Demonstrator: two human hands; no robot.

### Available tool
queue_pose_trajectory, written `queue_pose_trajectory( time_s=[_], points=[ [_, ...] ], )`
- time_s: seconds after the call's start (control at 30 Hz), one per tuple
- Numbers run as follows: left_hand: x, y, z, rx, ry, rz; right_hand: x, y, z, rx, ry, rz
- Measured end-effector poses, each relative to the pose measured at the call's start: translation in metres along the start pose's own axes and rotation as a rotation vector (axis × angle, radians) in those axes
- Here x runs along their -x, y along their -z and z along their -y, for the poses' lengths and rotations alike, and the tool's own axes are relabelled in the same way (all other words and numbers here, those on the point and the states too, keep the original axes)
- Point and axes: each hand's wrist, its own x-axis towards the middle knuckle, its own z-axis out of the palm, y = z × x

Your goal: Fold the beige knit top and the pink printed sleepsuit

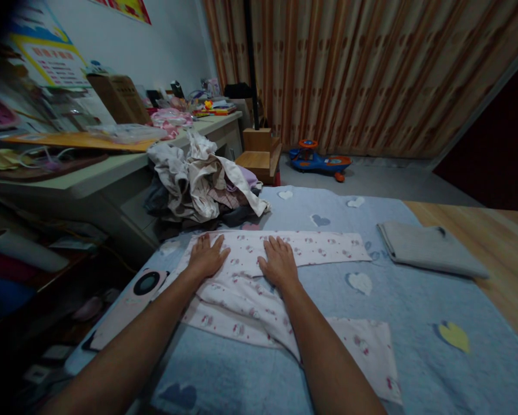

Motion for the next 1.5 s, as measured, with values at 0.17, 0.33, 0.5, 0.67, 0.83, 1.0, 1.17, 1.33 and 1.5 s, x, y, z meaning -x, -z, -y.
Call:
queue_pose_trajectory(
  time_s=[0.17, 0.33, 0.5, 0.67, 0.83, 1.0, 1.17, 1.33, 1.5],
  points=[
    [0.003, 0.005, -0.030, -0.031, -0.209, -0.167, -0.001, -0.001, 0.000, 0.007, -0.024, 0.018],
    [-0.004, -0.008, -0.058, 0.050, -0.544, -0.142, -0.001, -0.002, -0.001, 0.016, -0.009, 0.000],
    [-0.011, -0.021, -0.052, 0.070, -0.454, -0.123, 0.000, -0.001, 0.000, 0.023, -0.022, 0.017],
    [-0.008, -0.023, -0.045, 0.063, -0.384, -0.113, -0.001, -0.002, -0.012, 0.033, -0.133, 0.027],
    [-0.006, -0.021, -0.048, 0.060, -0.384, -0.092, -0.002, 0.002, -0.033, 0.060, -0.329, -0.003],
    [-0.004, -0.021, -0.048, 0.056, -0.389, -0.110, -0.008, 0.004, -0.021, 0.052, -0.248, 0.019],
    [-0.004, -0.024, -0.047, 0.048, -0.392, -0.140, -0.016, 0.004, -0.004, -0.004, -0.005, 0.117],
    [-0.006, -0.026, -0.047, 0.032, -0.395, -0.145, -0.017, 0.012, -0.029, 0.019, -0.086, 0.163],
    [-0.004, -0.024, -0.048, -0.005, -0.386, -0.139, -0.010, 0.016, -0.063, 0.068, -0.153, 0.138]
  ],
)
